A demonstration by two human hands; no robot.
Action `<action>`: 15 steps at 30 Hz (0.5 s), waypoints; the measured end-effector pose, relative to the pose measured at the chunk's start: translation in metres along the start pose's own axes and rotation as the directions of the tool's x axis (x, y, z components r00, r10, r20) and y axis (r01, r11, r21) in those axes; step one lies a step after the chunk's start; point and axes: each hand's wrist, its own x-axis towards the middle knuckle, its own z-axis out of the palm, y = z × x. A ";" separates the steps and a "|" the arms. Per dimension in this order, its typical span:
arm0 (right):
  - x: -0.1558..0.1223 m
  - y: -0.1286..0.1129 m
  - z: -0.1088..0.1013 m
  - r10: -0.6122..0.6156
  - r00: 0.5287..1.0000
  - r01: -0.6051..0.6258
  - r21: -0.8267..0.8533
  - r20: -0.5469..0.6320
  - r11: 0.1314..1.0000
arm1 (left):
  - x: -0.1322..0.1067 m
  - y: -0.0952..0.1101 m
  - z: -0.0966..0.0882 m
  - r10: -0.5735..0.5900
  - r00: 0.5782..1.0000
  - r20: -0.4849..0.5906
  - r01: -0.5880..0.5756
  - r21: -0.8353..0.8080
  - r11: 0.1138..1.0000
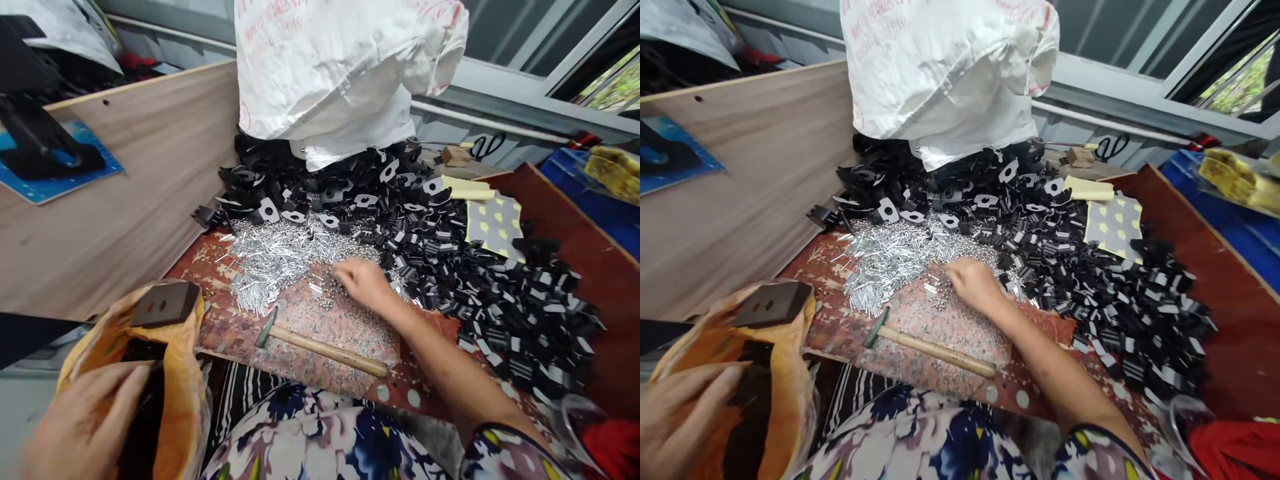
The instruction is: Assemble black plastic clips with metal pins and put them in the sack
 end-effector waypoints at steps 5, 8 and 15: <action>0.103 0.044 -0.017 0.217 0.953 -0.250 -0.147 -0.211 0.957 | 0.002 0.064 0.048 0.209 0.973 0.096 -0.202 -0.078 0.976; 0.120 0.046 -0.017 0.205 0.952 -0.246 -0.172 -0.226 0.954 | 0.009 0.090 0.066 0.355 0.918 0.177 -0.325 -0.178 0.929; 0.016 -0.035 0.009 -0.508 0.847 0.460 -0.262 -0.157 0.848 | 0.016 0.125 0.106 0.533 0.844 0.058 -0.528 -0.087 0.845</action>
